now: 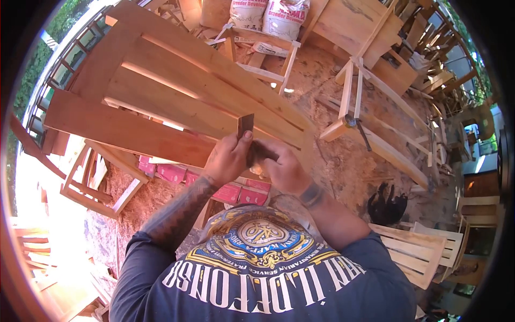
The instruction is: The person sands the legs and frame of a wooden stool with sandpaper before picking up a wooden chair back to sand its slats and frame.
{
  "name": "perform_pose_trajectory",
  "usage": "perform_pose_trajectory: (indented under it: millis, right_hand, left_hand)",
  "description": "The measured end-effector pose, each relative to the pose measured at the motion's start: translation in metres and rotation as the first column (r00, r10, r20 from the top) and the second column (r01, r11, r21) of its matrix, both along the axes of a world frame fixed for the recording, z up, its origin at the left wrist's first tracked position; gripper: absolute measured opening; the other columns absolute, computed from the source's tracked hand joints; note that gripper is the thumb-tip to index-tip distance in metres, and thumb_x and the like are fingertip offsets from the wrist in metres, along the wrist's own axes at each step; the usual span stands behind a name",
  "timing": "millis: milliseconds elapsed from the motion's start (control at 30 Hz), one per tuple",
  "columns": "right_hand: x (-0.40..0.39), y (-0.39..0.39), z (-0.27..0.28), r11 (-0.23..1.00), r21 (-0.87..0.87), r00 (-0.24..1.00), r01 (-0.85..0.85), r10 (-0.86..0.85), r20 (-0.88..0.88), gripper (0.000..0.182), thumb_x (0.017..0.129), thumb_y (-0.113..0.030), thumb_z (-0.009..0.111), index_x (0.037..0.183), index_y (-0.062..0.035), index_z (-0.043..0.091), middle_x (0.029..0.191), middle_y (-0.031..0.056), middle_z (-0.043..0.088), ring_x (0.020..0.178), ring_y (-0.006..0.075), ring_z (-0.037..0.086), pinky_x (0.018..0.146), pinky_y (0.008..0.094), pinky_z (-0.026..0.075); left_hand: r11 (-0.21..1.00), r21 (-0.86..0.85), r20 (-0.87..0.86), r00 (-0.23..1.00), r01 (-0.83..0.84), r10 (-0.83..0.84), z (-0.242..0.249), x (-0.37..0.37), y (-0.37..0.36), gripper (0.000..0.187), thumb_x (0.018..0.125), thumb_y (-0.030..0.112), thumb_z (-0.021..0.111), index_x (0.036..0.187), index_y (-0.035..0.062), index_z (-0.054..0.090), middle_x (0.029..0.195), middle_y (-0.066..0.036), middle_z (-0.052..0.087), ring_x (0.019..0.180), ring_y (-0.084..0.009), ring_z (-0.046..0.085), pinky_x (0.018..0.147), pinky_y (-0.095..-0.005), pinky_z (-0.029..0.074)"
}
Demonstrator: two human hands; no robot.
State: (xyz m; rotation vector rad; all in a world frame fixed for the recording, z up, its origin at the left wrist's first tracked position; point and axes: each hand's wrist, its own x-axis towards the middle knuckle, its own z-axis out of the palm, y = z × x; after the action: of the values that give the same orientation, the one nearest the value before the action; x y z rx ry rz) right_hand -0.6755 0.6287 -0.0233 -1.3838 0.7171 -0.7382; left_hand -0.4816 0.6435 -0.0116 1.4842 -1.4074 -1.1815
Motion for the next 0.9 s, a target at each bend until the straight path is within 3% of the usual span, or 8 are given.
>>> perform_pose_trajectory:
  millis: [133, 267, 367, 400, 433, 533, 733, 900]
  right_hand:
    - [0.015, 0.014, -0.005, 0.986, -0.168, 0.994, -0.01, -0.01, -0.113, 0.045, 0.098, 0.003, 0.05, 0.141, 0.0059, 0.058, 0.125, 0.0123, 0.072, 0.114, 0.0181, 0.069, 0.099, 0.0309, 0.054]
    - [0.01, 0.022, 0.014, 0.99, 0.132, 0.998, -0.039, 0.046, -0.049, 0.047, 0.1, 0.003, 0.05, 0.146, 0.0035, 0.056, 0.129, 0.0112, 0.07, 0.113, 0.0149, 0.069, 0.094, 0.0289, 0.058]
    - [-0.003, 0.012, 0.046, 0.969, 0.228, 0.975, 0.092, -0.134, 0.176, 0.044, 0.104, 0.0, 0.051, 0.147, -0.0002, 0.057, 0.13, 0.0083, 0.07, 0.108, 0.0118, 0.069, 0.085, 0.0283, 0.061]
    - [-0.001, 0.007, 0.048, 0.977, 0.108, 0.968, 0.182, -0.197, 0.153, 0.042, 0.105, -0.002, 0.051, 0.147, 0.0, 0.056, 0.13, 0.0083, 0.069, 0.109, 0.0123, 0.069, 0.086, 0.0283, 0.061]
    - [0.002, 0.002, 0.047, 0.964, -0.015, 0.955, 0.267, -0.262, 0.14, 0.041, 0.106, -0.003, 0.052, 0.147, 0.0001, 0.056, 0.131, 0.0082, 0.069, 0.11, 0.0128, 0.069, 0.088, 0.0282, 0.06]
    - [0.023, -0.012, 0.038, 0.858, -0.391, 0.939, 0.333, -0.338, 0.059, 0.041, 0.11, -0.01, 0.052, 0.15, 0.0016, 0.053, 0.137, 0.0137, 0.068, 0.12, 0.0203, 0.068, 0.099, 0.0309, 0.055]
    - [0.052, -0.014, 0.03, 0.719, -0.688, 0.96, 0.097, -0.249, -0.125, 0.042, 0.11, -0.01, 0.053, 0.149, 0.0036, 0.052, 0.14, 0.0229, 0.066, 0.128, 0.0281, 0.065, 0.104, 0.036, 0.051]
    - [0.025, -0.038, 0.032, 0.732, -0.62, 0.91, -0.283, 0.0, -0.415, 0.043, 0.106, -0.008, 0.057, 0.148, 0.0013, 0.055, 0.13, 0.0251, 0.068, 0.119, 0.0402, 0.068, 0.099, 0.0402, 0.053]
  left_hand:
    - [0.989, 0.144, -0.215, 0.977, 0.034, -0.002, -0.008, 0.025, -0.01, 0.04, 0.113, 0.032, 0.047, 0.099, -0.0004, 0.066, 0.078, -0.008, 0.065, 0.07, -0.0146, 0.063, 0.065, -0.0338, 0.051]
    - [0.99, 0.141, -0.569, 0.816, -0.027, 0.103, -0.011, 0.044, -0.019, 0.039, 0.112, 0.031, 0.049, 0.106, -0.0015, 0.069, 0.083, -0.008, 0.067, 0.07, -0.0132, 0.062, 0.064, -0.031, 0.052]
    - [0.981, -0.01, -0.239, 0.953, -0.196, 0.188, -0.078, 0.077, -0.018, 0.036, 0.112, 0.029, 0.05, 0.117, -0.0023, 0.068, 0.095, -0.009, 0.072, 0.078, -0.0196, 0.068, 0.07, -0.0336, 0.057]
    - [0.982, 0.101, -0.664, 0.725, -0.158, 0.185, -0.058, 0.07, -0.012, 0.036, 0.111, 0.028, 0.05, 0.123, -0.0019, 0.066, 0.103, -0.01, 0.073, 0.089, -0.0238, 0.071, 0.077, -0.0381, 0.06]
    - [0.97, 0.225, -0.914, 0.324, -0.093, 0.243, -0.037, 0.063, -0.005, 0.037, 0.111, 0.028, 0.049, 0.13, -0.0016, 0.063, 0.11, -0.012, 0.074, 0.099, -0.0279, 0.074, 0.083, -0.0426, 0.063]
    - [0.94, 0.33, -0.936, 0.102, -0.08, 0.337, -0.008, 0.035, 0.015, 0.042, 0.112, 0.033, 0.045, 0.133, 0.0005, 0.059, 0.115, -0.015, 0.074, 0.098, -0.0301, 0.076, 0.081, -0.0449, 0.065]
    - [0.947, 0.261, -0.954, 0.097, -0.187, 0.282, -0.009, 0.028, 0.021, 0.043, 0.11, 0.03, 0.047, 0.137, -0.0013, 0.056, 0.122, -0.017, 0.071, 0.105, -0.0339, 0.074, 0.088, -0.0485, 0.064]
    - [0.841, 0.268, -0.927, 0.111, -0.47, 0.358, -0.015, 0.022, 0.025, 0.037, 0.107, 0.019, 0.051, 0.135, -0.0047, 0.057, 0.119, -0.016, 0.071, 0.103, -0.0302, 0.074, 0.089, -0.0471, 0.064]
